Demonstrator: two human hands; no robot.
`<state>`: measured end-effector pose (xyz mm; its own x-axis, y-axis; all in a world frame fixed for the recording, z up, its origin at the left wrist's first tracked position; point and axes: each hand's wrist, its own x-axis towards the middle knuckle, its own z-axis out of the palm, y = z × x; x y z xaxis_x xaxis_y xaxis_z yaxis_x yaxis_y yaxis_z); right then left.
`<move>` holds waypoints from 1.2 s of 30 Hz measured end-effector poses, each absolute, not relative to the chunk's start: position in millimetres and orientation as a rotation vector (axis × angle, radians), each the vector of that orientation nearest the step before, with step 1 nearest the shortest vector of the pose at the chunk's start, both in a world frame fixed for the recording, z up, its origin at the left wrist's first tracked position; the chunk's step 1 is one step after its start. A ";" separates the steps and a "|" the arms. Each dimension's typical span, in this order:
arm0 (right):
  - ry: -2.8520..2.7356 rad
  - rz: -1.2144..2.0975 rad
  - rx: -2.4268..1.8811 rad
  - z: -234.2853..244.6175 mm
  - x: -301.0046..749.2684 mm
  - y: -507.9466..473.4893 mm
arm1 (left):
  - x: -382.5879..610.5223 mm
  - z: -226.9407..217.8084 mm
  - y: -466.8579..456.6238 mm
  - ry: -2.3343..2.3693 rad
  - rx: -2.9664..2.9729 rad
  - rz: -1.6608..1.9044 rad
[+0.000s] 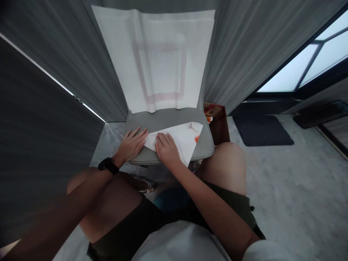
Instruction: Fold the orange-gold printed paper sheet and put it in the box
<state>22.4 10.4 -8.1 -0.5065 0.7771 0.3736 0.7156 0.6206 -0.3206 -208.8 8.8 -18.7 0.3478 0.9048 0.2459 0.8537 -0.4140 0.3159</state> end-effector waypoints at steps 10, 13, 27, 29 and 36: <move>-1.620 1.002 -1.417 -18.3 81.3 -117.5 | -212.0 -22.9 27.5 1.739 2.057 0.992; -1.031 1.480 -1.605 -35.5 96.7 -136.5 | -211.3 -24.4 33.9 1.757 2.105 0.828; -0.163 1.590 -1.505 10.9 80.3 -61.3 | -223.7 -12.8 54.6 1.521 2.305 0.552; -0.290 1.532 -1.534 8.0 85.8 -57.4 | -223.6 -10.4 56.1 1.518 2.280 0.563; -0.970 1.388 -1.693 17.5 136.6 -17.7 | -206.7 -1.3 33.9 1.498 2.268 0.531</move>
